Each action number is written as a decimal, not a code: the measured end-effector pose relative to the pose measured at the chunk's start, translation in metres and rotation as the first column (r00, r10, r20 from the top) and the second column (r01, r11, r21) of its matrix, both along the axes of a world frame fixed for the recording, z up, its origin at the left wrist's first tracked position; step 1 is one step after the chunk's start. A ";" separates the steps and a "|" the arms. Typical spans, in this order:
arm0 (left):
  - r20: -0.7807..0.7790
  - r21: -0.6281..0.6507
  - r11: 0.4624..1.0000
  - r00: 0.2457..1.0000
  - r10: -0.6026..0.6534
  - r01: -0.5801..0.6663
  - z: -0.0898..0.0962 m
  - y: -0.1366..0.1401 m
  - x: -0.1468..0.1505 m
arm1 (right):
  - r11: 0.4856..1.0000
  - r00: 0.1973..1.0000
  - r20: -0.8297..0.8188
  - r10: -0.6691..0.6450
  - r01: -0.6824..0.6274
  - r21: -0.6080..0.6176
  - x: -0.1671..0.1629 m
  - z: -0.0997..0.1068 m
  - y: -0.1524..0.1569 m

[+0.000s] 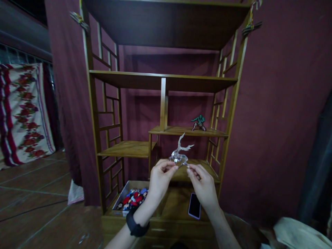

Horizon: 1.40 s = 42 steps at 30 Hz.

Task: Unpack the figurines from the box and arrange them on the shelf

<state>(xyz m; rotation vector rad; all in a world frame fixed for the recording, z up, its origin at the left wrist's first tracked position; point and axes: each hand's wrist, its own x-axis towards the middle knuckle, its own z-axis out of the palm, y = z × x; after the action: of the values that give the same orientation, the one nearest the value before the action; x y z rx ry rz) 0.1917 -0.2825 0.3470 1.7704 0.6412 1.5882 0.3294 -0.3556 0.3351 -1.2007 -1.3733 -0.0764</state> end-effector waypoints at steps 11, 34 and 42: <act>-0.142 0.254 0.959 0.976 0.164 -0.124 0.077 0.052 0.043 | 0.998 0.995 -0.089 0.055 -0.054 0.010 0.056 0.065 0.056; -0.254 -0.043 0.908 0.883 0.394 -0.417 0.151 0.208 0.120 | 0.873 0.862 0.393 -0.321 0.430 -0.231 0.107 0.160 0.224; -0.401 -0.014 0.887 0.816 0.418 -0.461 0.149 0.231 0.122 | 0.843 0.832 0.465 -0.303 0.462 -0.277 0.107 0.157 0.245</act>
<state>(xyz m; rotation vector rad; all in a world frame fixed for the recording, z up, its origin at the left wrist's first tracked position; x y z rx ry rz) 0.3139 -0.0511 0.4959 1.9639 1.3942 1.4473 0.4369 -0.1110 0.4918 -1.8711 -1.5179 -0.3859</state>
